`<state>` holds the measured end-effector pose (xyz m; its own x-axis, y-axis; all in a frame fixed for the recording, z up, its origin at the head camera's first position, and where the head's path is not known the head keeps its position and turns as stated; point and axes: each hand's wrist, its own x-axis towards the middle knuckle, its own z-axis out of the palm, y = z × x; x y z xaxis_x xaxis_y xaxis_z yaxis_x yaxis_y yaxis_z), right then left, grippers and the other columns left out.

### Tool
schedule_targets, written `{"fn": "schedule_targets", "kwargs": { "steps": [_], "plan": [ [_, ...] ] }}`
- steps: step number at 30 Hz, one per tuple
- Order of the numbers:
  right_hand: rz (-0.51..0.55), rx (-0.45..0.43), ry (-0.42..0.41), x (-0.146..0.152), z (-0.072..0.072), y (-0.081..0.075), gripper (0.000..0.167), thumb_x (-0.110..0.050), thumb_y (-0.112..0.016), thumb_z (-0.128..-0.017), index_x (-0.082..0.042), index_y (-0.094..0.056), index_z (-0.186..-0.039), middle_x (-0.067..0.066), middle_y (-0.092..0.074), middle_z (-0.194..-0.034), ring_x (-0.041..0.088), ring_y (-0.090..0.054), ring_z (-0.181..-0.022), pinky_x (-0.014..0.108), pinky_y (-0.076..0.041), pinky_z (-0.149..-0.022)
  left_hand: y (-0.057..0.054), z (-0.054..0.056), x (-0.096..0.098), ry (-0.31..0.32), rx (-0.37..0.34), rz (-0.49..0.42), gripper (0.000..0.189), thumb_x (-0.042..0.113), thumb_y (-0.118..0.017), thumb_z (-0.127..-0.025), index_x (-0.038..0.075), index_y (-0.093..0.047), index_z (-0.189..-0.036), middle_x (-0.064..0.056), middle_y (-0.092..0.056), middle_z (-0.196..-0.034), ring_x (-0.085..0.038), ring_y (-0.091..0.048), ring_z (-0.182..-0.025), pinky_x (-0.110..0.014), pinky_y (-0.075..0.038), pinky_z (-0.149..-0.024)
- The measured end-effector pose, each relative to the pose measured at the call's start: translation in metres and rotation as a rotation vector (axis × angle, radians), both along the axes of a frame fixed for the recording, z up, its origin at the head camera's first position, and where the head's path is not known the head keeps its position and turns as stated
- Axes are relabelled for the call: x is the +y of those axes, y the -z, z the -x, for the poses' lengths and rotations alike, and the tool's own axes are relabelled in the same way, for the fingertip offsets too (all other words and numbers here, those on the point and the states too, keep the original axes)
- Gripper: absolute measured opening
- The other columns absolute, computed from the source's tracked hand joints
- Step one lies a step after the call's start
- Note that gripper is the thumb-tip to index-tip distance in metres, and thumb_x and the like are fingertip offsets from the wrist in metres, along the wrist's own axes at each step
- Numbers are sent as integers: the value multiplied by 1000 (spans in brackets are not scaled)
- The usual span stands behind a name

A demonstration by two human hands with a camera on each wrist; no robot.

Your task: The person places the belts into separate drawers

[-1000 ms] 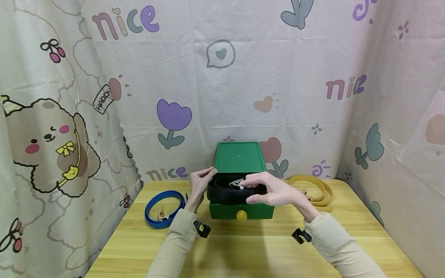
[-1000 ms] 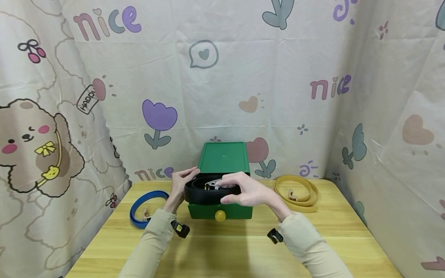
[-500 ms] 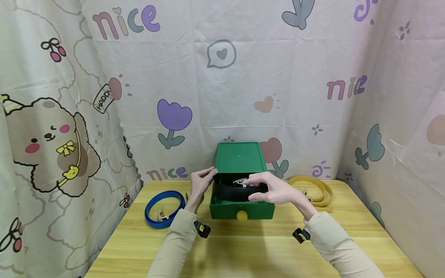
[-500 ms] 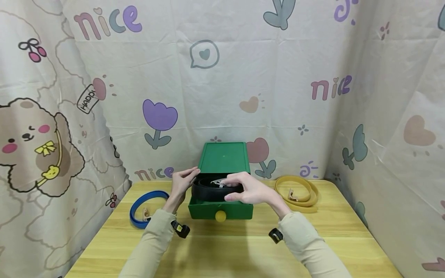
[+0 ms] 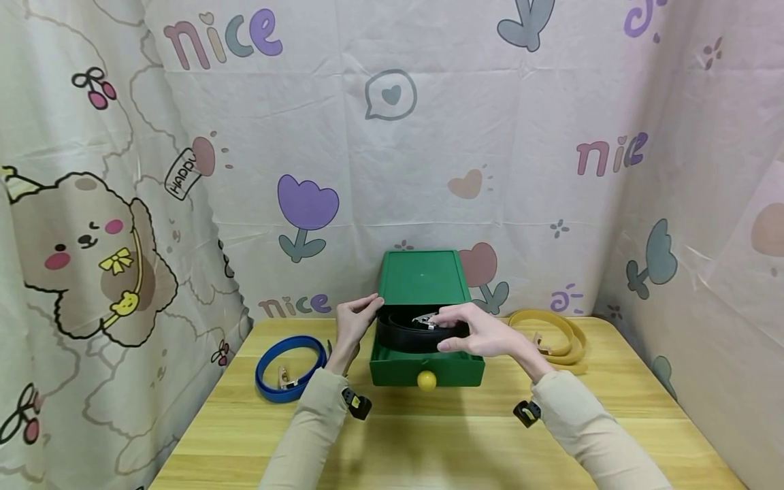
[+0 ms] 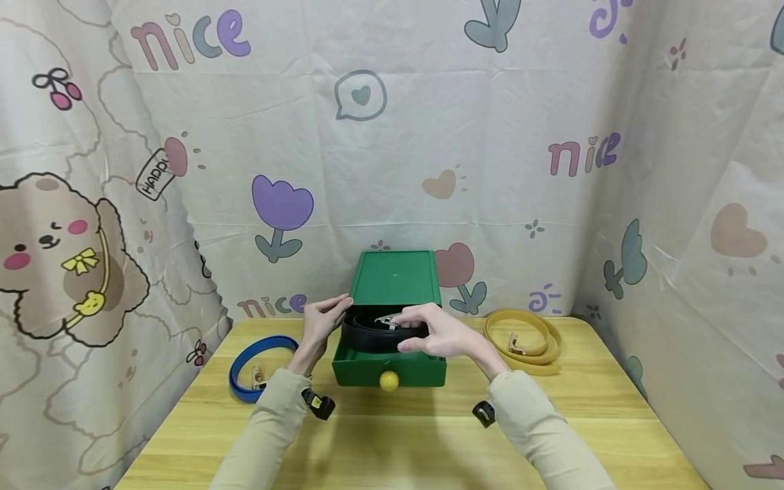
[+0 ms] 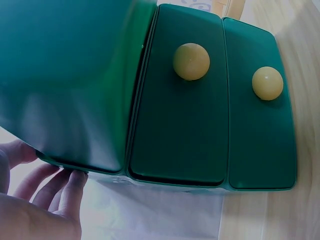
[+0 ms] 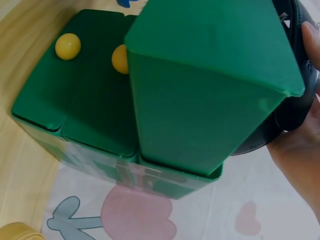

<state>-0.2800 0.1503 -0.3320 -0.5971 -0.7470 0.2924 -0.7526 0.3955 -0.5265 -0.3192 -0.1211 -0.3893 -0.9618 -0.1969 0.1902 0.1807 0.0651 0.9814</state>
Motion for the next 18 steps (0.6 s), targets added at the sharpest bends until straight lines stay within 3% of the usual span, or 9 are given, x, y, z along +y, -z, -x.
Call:
{"fn": "schedule_targets", "kwargs": {
  "steps": [6, 18],
  "plan": [
    [-11, 13, 17, -1, 6, 5, 41, -21, -72, -93, -2, -67, -128, 10, -69, -118, 22, -64, -105, 38, -54, -93, 0, 0, 0, 5, -2, -3, 31, 19, -73, -92, 3, -74, -119, -19, -71, -125, -25, -70, -113, -31, -58, -93],
    [-44, 10, 29, -4, 15, 12, 42, -24, -71, -94, -2, -67, -130, 13, -69, -125, 28, -66, -113, 44, -54, -96, 1, 1, 1, -3, 1, -2, 31, 19, -74, -92, 4, -75, -118, -18, -71, -124, -25, -70, -113, -30, -58, -92]
  ]
}}
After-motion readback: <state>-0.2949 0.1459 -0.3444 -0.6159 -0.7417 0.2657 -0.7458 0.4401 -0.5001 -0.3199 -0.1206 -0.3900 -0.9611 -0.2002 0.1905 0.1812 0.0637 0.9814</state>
